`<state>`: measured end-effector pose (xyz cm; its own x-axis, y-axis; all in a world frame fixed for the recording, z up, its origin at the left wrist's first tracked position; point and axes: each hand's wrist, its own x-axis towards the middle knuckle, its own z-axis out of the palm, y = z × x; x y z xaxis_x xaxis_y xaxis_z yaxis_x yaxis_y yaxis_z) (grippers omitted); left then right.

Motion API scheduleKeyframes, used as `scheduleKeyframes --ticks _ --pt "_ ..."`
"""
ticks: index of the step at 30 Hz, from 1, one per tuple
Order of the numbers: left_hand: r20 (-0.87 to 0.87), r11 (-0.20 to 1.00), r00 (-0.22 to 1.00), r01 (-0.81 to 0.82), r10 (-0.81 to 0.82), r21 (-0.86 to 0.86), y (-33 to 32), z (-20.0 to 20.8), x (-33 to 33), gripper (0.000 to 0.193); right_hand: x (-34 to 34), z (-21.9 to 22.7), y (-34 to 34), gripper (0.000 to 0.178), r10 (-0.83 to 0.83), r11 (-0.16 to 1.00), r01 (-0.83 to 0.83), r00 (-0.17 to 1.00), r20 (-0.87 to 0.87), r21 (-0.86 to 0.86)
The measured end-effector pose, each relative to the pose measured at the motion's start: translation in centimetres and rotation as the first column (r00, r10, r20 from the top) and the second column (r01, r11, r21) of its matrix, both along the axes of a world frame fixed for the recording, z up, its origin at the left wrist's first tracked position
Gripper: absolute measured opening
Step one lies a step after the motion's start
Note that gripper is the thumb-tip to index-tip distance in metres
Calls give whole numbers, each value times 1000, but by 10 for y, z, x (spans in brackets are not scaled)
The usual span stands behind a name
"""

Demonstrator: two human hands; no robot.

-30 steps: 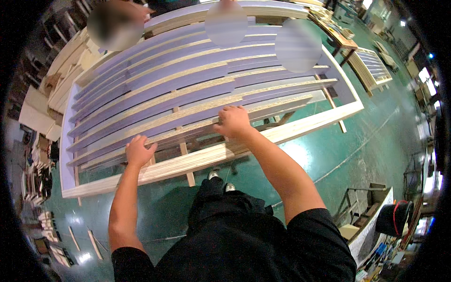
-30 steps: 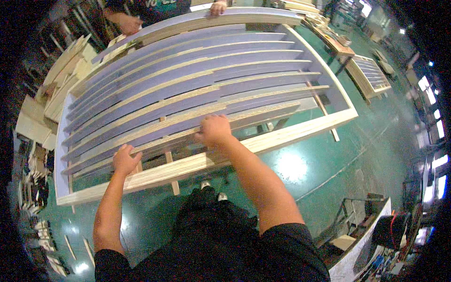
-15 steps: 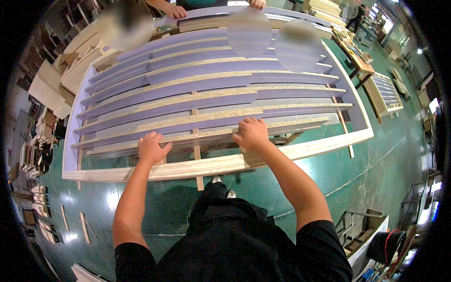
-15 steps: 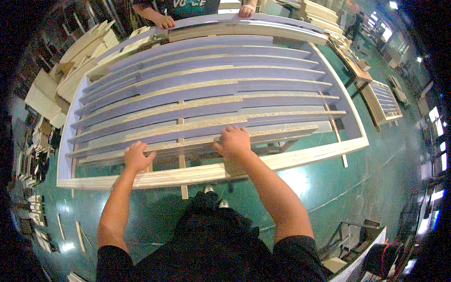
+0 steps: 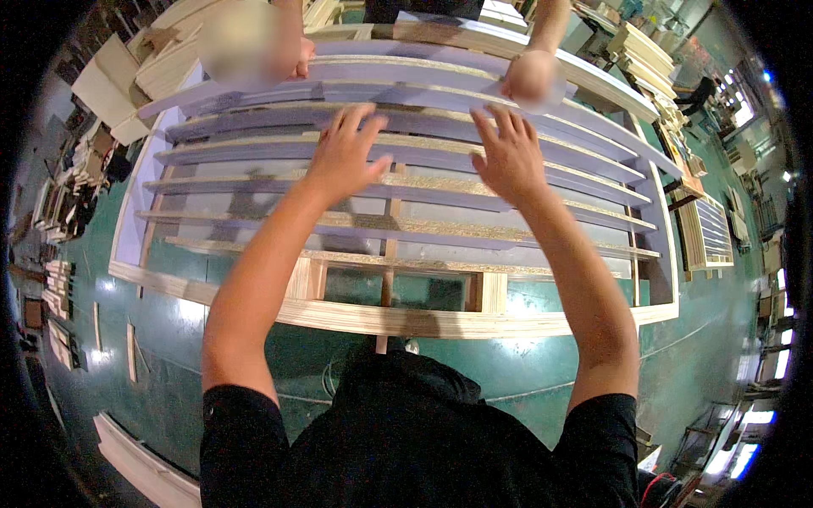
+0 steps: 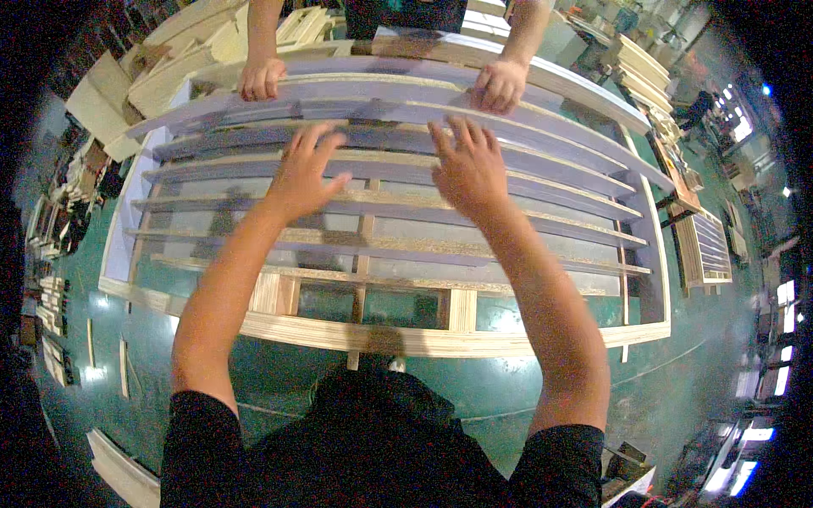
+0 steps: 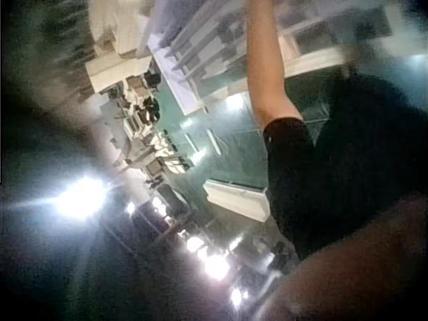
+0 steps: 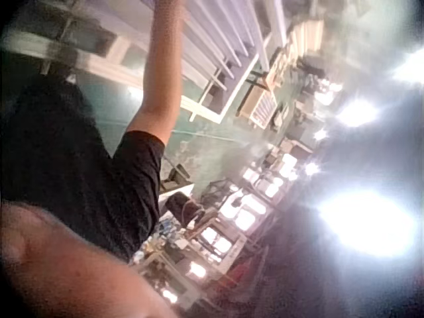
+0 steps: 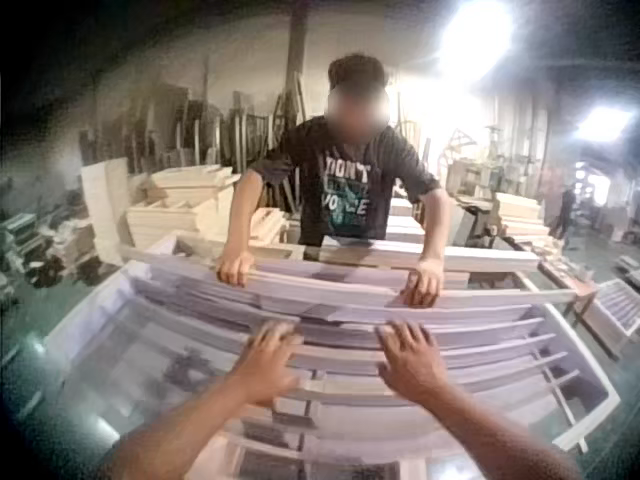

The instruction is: The person assembles a wooden slatted structure by placing thin wooden strips into a frame and securing them with a pneumatic nail gun. The person repeatedly positions the strips and drives nails into the joints to fasten them to the frame.

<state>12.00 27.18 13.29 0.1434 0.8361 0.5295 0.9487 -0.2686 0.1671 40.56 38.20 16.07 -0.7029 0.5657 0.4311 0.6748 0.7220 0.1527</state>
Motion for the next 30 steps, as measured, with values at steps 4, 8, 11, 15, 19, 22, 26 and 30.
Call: scheduleKeyframes --ticks 4,8,11,15,19,22,26,30 --pt "-218 993 970 -90 105 76 62 1 -26 67 -41 -1 49 77 8 997 -14 997 80 72" --pt "-304 938 952 -133 31 -322 88 11 -39 62 -43 -8 65 37 3 985 47 956 293 -164" --pt "-290 840 957 -130 -34 -527 96 8 -57 54 -37 -19 72 23 71 970 -10 968 241 -244" --pt "-206 785 973 -51 -100 -618 86 -8 -76 42 -26 -45 74 22 168 949 -91 956 239 -302" --pt "-166 812 971 46 -175 -582 58 -7 -65 40 -14 -33 42 23 165 929 -69 957 239 -363" --pt "-158 733 968 36 -195 -680 23 -8 -52 42 -3 -37 6 26 173 908 -39 942 288 -416" --pt "-95 713 984 42 -152 -700 -7 -41 -41 42 4 -63 -20 30 209 871 -41 933 292 -490" --pt "-99 716 983 41 -152 -697 -21 -70 -33 40 14 -92 -33 32 190 876 -46 948 256 -481"
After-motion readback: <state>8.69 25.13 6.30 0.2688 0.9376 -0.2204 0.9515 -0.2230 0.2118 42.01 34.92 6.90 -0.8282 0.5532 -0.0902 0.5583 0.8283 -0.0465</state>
